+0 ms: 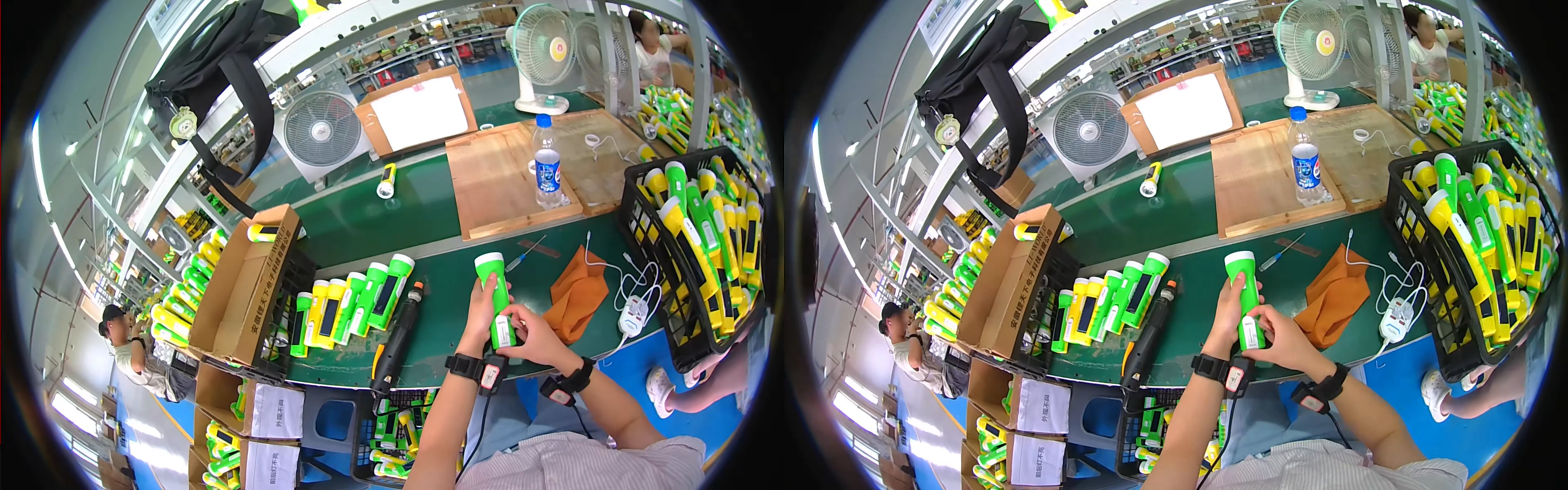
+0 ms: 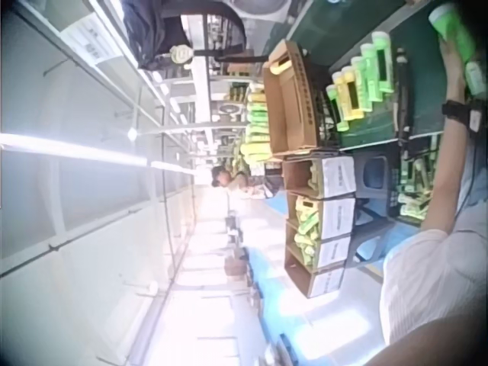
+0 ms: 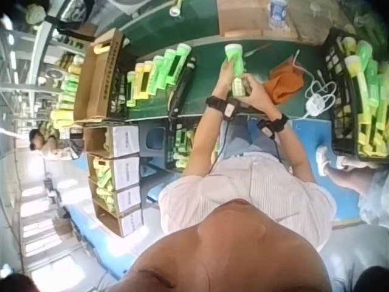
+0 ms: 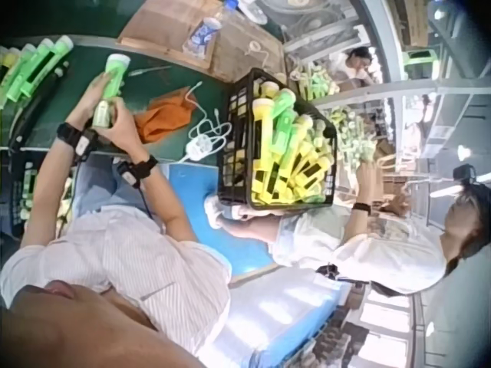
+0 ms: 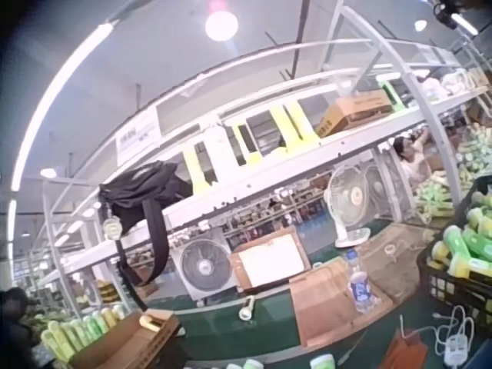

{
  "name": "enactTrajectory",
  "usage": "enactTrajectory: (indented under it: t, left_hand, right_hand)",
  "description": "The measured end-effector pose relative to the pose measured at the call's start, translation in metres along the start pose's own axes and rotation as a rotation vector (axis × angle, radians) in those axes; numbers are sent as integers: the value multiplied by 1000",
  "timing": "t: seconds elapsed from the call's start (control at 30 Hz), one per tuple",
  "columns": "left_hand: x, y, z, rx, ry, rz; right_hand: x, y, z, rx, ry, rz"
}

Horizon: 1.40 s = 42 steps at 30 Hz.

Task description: Assembling, inspecting, and testing handheld flashlights at a factory workstation.

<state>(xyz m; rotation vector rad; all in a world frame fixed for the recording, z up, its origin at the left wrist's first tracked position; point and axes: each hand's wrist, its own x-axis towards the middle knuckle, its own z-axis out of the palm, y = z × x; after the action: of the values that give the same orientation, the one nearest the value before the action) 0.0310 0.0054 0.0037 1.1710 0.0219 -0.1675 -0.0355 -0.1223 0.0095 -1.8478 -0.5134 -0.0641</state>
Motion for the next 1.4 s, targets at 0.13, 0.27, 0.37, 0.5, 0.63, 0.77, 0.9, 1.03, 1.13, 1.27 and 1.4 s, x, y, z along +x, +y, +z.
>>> enactTrajectory:
  t: [0.13, 0.27, 0.37, 0.5, 0.63, 0.77, 0.9, 1.03, 1.13, 1.27, 1.4]
  left_hand:
    - [6, -1, -8, -111, -31, 143]
    - [10, 10, -3, -143, 48, 231]
    - [11, 14, -1, -103, -29, 281]
    - [5, 11, 1, -87, -86, 338]
    - [1, 12, 2, -139, -48, 349]
    - [-2, 12, 5, -86, -71, 361]
    - [0, 12, 3, -62, -94, 345]
    - [1, 15, 7, -75, -46, 390]
    - [3, 16, 4, -71, -80, 345]
    - [-1, 15, 7, -41, -156, 344]
    - [-5, 10, 9, -143, -25, 303]
  right_hand:
    - [-9, -21, -8, 39, -122, -170]
    - [-42, -4, -8, -349, -115, -292]
    - [-51, 0, -10, -502, -87, -278]
    - [-52, -8, -8, -329, 30, -63]
    - [-47, -11, -5, -327, 102, -19]
    - [-40, -13, -2, -292, 192, -73]
    - [-45, 12, -4, -617, 17, -266]
    - [-47, 4, -7, -760, 29, -297]
    - [-46, 7, -4, -722, 74, -279]
    - [-18, -20, -2, -482, 177, -65]
    - [24, -29, -15, -505, 187, -101]
